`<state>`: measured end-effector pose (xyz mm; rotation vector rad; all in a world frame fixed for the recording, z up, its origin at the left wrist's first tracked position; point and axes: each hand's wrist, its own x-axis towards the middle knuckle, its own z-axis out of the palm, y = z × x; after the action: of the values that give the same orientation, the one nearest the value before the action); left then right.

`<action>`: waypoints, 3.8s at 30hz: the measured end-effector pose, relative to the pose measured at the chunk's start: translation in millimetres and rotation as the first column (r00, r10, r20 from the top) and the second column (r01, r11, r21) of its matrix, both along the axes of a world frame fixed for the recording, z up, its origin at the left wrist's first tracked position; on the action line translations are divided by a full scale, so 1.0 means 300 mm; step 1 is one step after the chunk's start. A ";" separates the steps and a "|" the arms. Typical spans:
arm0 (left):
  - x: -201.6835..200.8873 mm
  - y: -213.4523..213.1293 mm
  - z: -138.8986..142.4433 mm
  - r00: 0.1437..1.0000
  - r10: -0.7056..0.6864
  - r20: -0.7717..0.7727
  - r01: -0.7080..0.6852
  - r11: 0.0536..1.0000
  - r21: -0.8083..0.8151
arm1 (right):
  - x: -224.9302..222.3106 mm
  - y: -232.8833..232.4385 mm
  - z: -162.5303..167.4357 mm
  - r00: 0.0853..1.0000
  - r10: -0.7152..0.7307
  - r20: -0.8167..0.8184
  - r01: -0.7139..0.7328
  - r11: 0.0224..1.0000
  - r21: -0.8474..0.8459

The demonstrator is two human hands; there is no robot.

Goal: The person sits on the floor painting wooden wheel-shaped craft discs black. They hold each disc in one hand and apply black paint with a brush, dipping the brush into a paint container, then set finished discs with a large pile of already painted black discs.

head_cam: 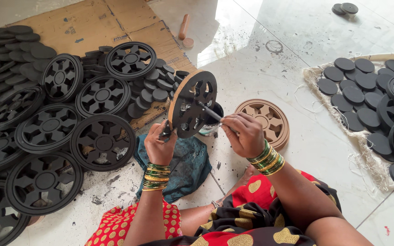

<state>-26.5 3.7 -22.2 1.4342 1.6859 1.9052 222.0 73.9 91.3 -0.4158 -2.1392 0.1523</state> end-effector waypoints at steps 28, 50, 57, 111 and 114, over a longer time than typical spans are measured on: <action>-0.018 -0.011 -0.002 0.999 -0.011 -0.037 0.009 0.999 -0.038 | 0.032 0.116 -0.035 0.934 -0.107 -0.342 -0.135 0.779 -0.612; -0.023 -0.011 -0.017 1.000 0.003 -0.015 -0.004 0.999 -0.050 | -0.001 0.069 -0.024 0.930 -0.047 -0.364 -0.189 0.788 -0.586; -0.039 -0.002 -0.031 1.000 -0.013 -0.007 0.012 0.999 -0.037 | 0.056 0.055 0.010 0.950 -0.201 -0.239 0.071 0.884 -0.462; -0.025 -0.005 -0.012 0.999 -0.020 -0.031 0.020 1.000 -0.004 | -0.013 0.149 -0.083 0.899 -0.253 -0.359 0.012 0.832 -0.555; -0.024 -0.008 -0.011 1.000 -0.021 -0.022 0.020 0.999 -0.042 | -0.038 0.116 -0.083 0.949 -0.188 -0.252 0.061 0.897 -0.439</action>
<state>-33.7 1.3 -25.5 1.4564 1.7039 1.8392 210.5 108.5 66.4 -0.7385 -1.7744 0.5805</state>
